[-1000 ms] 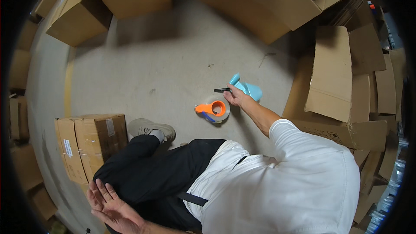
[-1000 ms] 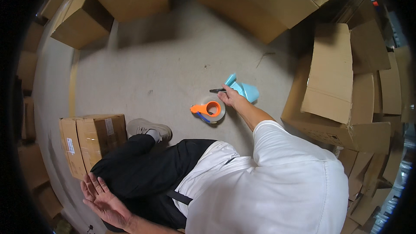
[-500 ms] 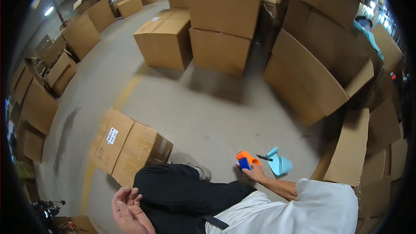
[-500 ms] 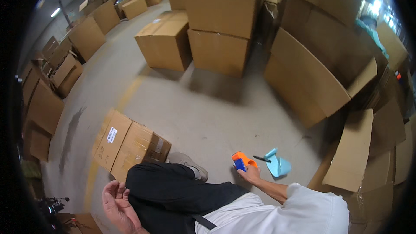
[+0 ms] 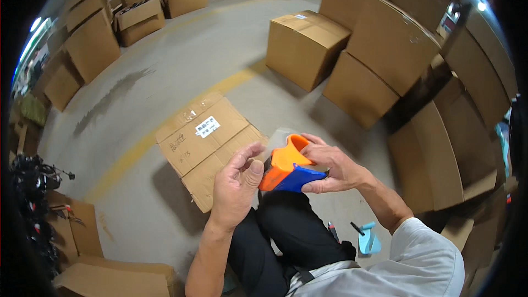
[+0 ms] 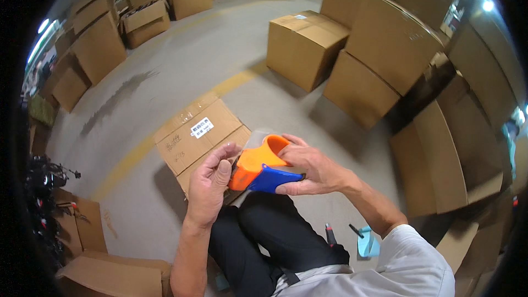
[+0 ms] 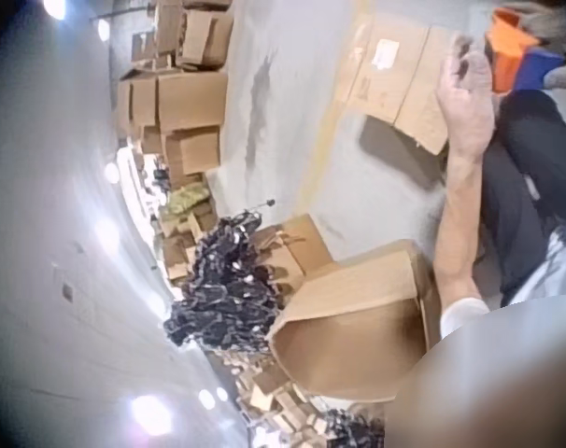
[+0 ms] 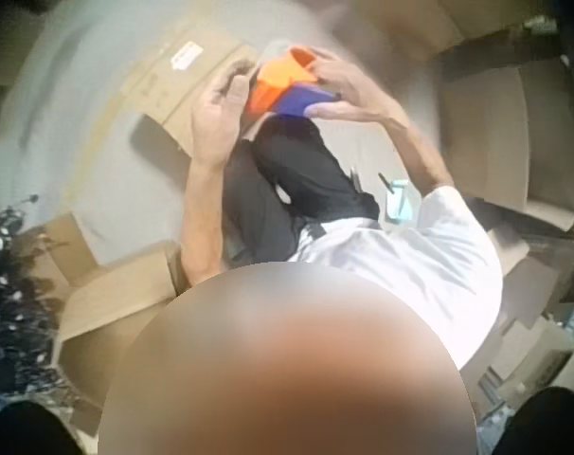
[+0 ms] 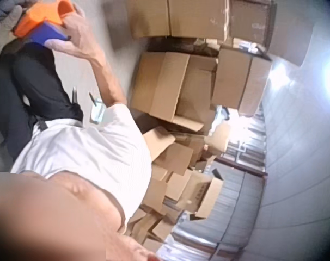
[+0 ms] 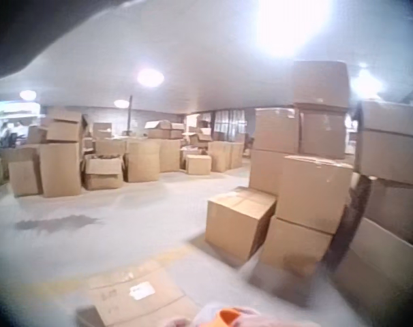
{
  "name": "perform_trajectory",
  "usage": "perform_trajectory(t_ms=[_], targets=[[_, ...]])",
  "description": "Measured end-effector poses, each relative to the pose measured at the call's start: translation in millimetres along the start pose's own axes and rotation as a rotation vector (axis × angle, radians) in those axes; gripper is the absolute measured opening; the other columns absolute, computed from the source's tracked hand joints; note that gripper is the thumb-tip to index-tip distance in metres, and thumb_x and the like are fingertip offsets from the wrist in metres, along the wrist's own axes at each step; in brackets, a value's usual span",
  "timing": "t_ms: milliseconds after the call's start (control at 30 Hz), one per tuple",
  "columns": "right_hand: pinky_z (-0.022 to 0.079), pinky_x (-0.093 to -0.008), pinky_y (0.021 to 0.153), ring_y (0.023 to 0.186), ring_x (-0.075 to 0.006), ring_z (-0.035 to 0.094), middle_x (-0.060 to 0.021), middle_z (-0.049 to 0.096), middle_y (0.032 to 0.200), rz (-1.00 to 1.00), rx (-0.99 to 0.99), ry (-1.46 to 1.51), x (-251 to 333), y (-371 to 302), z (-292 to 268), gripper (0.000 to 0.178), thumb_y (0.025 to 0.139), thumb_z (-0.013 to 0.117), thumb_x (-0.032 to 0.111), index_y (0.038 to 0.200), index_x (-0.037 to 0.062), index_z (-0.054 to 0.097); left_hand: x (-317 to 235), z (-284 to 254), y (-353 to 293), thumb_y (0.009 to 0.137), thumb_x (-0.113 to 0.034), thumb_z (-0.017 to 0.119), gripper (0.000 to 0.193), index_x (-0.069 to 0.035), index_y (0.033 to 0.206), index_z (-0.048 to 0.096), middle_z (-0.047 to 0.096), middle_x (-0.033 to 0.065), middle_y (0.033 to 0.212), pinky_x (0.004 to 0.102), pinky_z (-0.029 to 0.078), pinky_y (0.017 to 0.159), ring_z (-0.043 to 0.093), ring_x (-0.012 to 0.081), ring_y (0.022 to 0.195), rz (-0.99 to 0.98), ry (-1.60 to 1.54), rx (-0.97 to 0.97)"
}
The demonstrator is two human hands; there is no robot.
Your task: The person sits on the floor in a warehouse and packs a cardboard box. They fold the flaps, apply clear packing tape using a handheld dispenser, and write on the box with a black marker. The person then applies additional tape to secure the package.
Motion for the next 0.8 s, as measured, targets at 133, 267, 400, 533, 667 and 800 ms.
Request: perform_trajectory(t_ms=[133,267,400,533,667,800], targets=[[0.025,-0.0615,0.125,0.093,-0.0289,0.064,-0.0082,0.062,0.089,-0.032,0.162,0.06,-31.8,57.2,41.8,0.044,0.087,0.084,0.037,0.103,-0.0004,0.068,26.9,-58.9,18.7,0.103,-0.015,0.069,0.032,0.007,0.125,0.069,0.074,0.0078,0.11,0.023,0.055,0.086,0.068,0.0108,0.095,-0.167,-0.295,0.002],[0.026,-0.0619,0.124,0.092,-0.0287,0.065,-0.0086,0.061,0.082,-0.02,0.249,0.139,-65.0,93.5,87.7,0.04,0.088,0.082,0.036,0.097,-0.0002,0.067,76.9,-118.5,13.4,0.101,-0.01,0.07,0.024,0.009,0.116,0.072,0.076,0.0121,0.107,0.0284,0.056,0.09,0.07,0.0147,0.097,-0.252,-0.355,-0.117],[0.036,-0.0563,0.119,0.087,-0.0326,0.065,-0.0129,0.061,0.083,0.178,0.429,0.153,-108.0,112.8,133.8,0.047,0.09,0.079,0.042,0.093,-0.003,0.065,128.3,-165.7,19.3,0.102,-0.002,0.065,0.016,0.008,0.11,0.074,0.076,0.0084,0.097,0.0245,0.057,0.079,0.07,0.0115,0.085,-0.295,-0.16,-0.325],[0.05,-0.0453,0.099,0.088,-0.0305,0.066,-0.0168,0.066,0.09,0.374,0.408,0.254,-145.1,114.9,156.8,0.053,0.091,0.076,0.048,0.096,-0.0036,0.065,142.6,-198.0,36.1,0.1,-0.004,0.069,0.014,0.007,0.106,0.075,0.076,0.006,0.091,0.0243,0.055,0.076,0.067,0.0096,0.08,-0.301,0.011,-0.43],[0.053,-0.036,0.084,0.093,-0.0218,0.066,-0.0151,0.07,0.097,0.669,0.451,0.466,-156.2,127.9,170.2,0.059,0.092,0.075,0.054,0.107,-0.0027,0.067,113.4,-285.2,67.2,0.1,-0.011,0.071,0.015,0.004,0.1,0.075,0.074,0.0051,0.085,0.0265,0.054,0.074,0.065,0.0099,0.077,-0.282,0.19,-0.54],[0.052,-0.0331,0.082,0.093,-0.0165,0.064,-0.0108,0.07,0.097,0.81,0.42,0.503,-179.4,129.5,158.2,0.063,0.091,0.074,0.057,0.116,-0.0005,0.069,94.4,-405.9,137.4,0.101,-0.019,0.069,0.021,0.002,0.101,0.074,0.071,0.0036,0.084,0.0271,0.051,0.073,0.063,0.0112,0.076,-0.157,0.313,-0.611]])
Point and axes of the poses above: each hand's wrist, its own y-axis towards the middle knuckle, its own z-axis out of the palm, x = y × z, the point moved 10 cm from there along y, towards the middle knuckle
